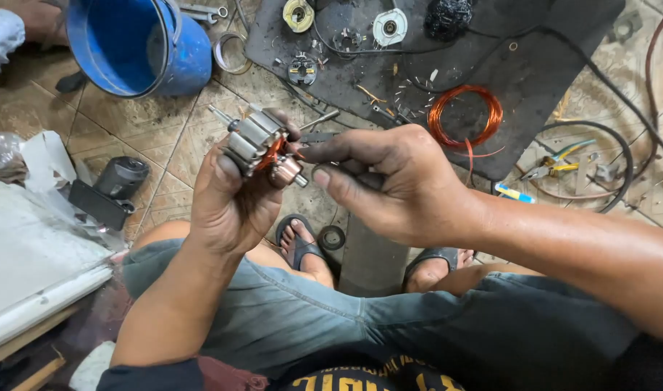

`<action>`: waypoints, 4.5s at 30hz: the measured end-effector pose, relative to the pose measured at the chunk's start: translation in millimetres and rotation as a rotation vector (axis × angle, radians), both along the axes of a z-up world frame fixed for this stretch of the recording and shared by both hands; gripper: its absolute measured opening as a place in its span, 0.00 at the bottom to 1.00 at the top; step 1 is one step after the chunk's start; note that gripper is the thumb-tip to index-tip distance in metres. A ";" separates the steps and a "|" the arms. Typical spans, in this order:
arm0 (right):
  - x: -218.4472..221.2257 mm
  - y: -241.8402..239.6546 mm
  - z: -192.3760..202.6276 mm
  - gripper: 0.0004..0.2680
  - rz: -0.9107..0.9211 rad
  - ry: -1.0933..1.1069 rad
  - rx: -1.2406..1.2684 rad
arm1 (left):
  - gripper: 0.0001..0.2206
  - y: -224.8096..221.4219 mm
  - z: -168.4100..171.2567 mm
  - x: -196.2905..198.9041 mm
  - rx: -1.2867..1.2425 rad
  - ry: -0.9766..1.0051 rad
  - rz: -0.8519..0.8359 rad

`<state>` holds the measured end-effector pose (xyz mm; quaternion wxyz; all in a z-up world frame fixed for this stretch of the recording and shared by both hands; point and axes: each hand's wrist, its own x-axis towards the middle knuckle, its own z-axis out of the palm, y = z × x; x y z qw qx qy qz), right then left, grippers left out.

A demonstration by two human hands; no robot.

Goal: Winding copper wire onto a motor armature for repair or assembly

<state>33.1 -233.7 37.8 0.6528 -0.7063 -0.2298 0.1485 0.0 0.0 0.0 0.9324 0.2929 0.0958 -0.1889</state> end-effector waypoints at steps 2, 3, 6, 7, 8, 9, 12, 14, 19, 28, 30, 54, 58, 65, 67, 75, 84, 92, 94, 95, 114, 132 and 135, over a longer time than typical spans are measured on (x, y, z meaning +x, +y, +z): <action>-0.5 1.4 -1.1 0.07 -0.001 0.007 0.009 | 0.36 3.0 -4.0 -2.2 -0.048 0.021 -0.010; -0.5 2.2 -1.5 0.07 0.006 0.012 0.014 | 0.36 4.5 -5.9 -3.2 -0.100 0.039 -0.012; -1.0 2.6 -2.2 0.09 0.029 0.030 0.055 | 0.35 6.3 -10.1 -3.9 -0.118 0.051 -0.033; -0.5 2.3 -2.5 0.09 0.026 0.031 0.059 | 0.35 5.5 -9.4 -3.5 -0.115 0.053 -0.036; 0.0 2.2 -2.8 0.09 0.032 0.016 0.070 | 0.35 4.9 -8.6 -3.0 -0.135 0.059 -0.036; 0.6 2.1 -2.9 0.09 0.039 0.001 0.080 | 0.35 4.1 -7.8 -2.7 -0.155 0.065 -0.035; 0.7 1.5 -3.8 0.09 0.050 -0.009 0.089 | 0.35 6.9 -11.0 -4.0 -0.212 0.115 -0.036; 0.6 1.3 -3.7 0.09 0.053 -0.002 0.085 | 0.35 6.1 -10.0 -4.0 -0.194 0.110 -0.041; 1.7 -0.3 -3.8 0.10 0.073 0.002 0.070 | 0.35 0.3 -6.8 -2.8 -0.024 0.031 -0.053; 1.4 -3.9 -1.8 0.08 0.063 -0.017 -0.155 | 0.28 -6.7 -7.3 -1.7 0.091 0.005 0.005; -2.0 -4.6 -1.6 0.08 0.021 -0.017 -0.262 | 0.21 -6.6 -12.6 -2.7 0.033 -0.027 -0.038; -2.0 -38.2 10.5 0.11 0.142 -1.164 -0.638 | 0.19 -41.3 5.7 2.6 0.420 0.231 -0.100; -0.4 -42.1 6.3 0.14 0.154 -1.115 -0.606 | 0.19 -44.9 6.1 0.1 0.441 0.241 -0.118; 4.2 -51.2 -7.8 0.16 0.043 -0.863 -0.583 | 0.19 -43.8 7.5 -2.3 0.460 0.208 -0.189; 6.4 -50.0 -9.3 0.16 0.031 -0.845 -0.563 | 0.20 -42.5 8.4 -1.5 0.459 0.224 -0.218; 7.9 -42.2 -2.1 0.12 -0.004 -0.425 -0.463 | 0.26 -37.2 8.0 -4.7 0.806 -0.121 -0.356; -0.6 -41.0 5.8 0.11 0.018 -0.467 -0.464 | 0.25 -33.7 22.7 -14.3 0.901 -0.434 -0.272; -3.0 -41.5 14.1 0.09 0.017 -0.396 -0.379 | 0.28 -25.2 34.0 -17.0 0.771 -0.640 -0.338; -1.9 -41.9 17.8 0.09 0.025 -0.388 -0.366 | 0.29 -21.6 37.1 -17.1 0.769 -0.691 -0.366; -1.8 -42.1 19.9 0.09 0.041 -0.365 -0.336 | 0.29 -20.0 39.2 -17.7 0.825 -0.733 -0.383; -11.0 -46.6 -14.2 0.07 0.043 0.262 -0.119 | 0.32 -9.8 35.2 -25.3 0.870 -1.019 -0.271; -8.0 -31.1 -31.1 0.06 0.136 0.600 0.278 | 0.30 -7.6 36.6 -25.9 0.897 -1.080 -0.195; -8.8 -33.3 -37.2 0.07 0.163 0.661 0.312 | 0.32 -7.7 37.7 -27.9 0.928 -1.090 -0.201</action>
